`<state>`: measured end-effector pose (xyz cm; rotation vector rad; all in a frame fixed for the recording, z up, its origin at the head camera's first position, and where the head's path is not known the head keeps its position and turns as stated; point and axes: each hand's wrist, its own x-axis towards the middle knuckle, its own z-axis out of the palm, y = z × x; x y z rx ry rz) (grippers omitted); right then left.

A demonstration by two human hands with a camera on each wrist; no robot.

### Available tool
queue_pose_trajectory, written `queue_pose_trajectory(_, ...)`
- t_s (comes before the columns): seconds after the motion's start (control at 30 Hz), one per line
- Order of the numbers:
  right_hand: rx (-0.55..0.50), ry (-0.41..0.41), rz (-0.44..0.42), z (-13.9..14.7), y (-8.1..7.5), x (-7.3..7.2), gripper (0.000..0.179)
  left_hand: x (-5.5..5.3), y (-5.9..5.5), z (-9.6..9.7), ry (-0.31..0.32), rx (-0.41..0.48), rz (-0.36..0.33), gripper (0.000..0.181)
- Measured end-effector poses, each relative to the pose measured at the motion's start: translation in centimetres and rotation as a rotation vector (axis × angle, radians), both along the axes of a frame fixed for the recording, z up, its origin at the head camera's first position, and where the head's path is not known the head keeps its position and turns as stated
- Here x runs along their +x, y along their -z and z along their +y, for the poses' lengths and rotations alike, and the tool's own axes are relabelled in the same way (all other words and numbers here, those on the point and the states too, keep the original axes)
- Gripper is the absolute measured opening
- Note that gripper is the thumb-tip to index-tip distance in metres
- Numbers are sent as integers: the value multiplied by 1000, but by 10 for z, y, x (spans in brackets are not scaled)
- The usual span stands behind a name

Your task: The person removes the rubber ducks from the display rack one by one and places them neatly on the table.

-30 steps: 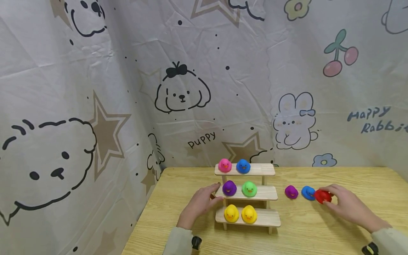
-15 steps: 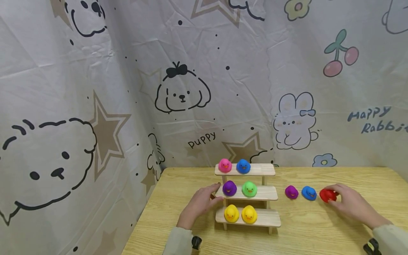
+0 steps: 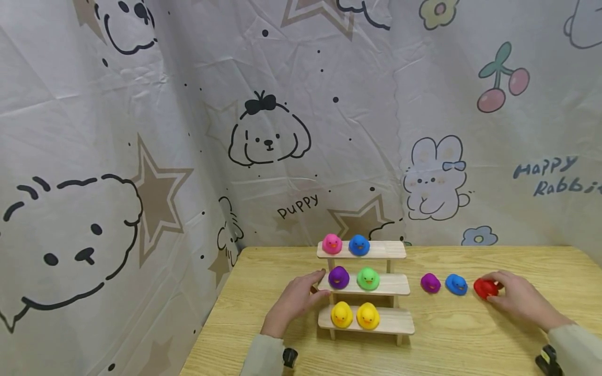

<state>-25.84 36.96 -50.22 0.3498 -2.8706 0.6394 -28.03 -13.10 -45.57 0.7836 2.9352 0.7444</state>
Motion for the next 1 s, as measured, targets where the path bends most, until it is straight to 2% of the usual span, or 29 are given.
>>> queue_pose_trajectory(0.5,-35,-28,-21,6,8,-8,38,1,-1,0,0,2,-10,59)
queue_pose_trajectory(1.0,-76,13,-25,11,11,-12,39,0,0,0,2,9,-19,60)
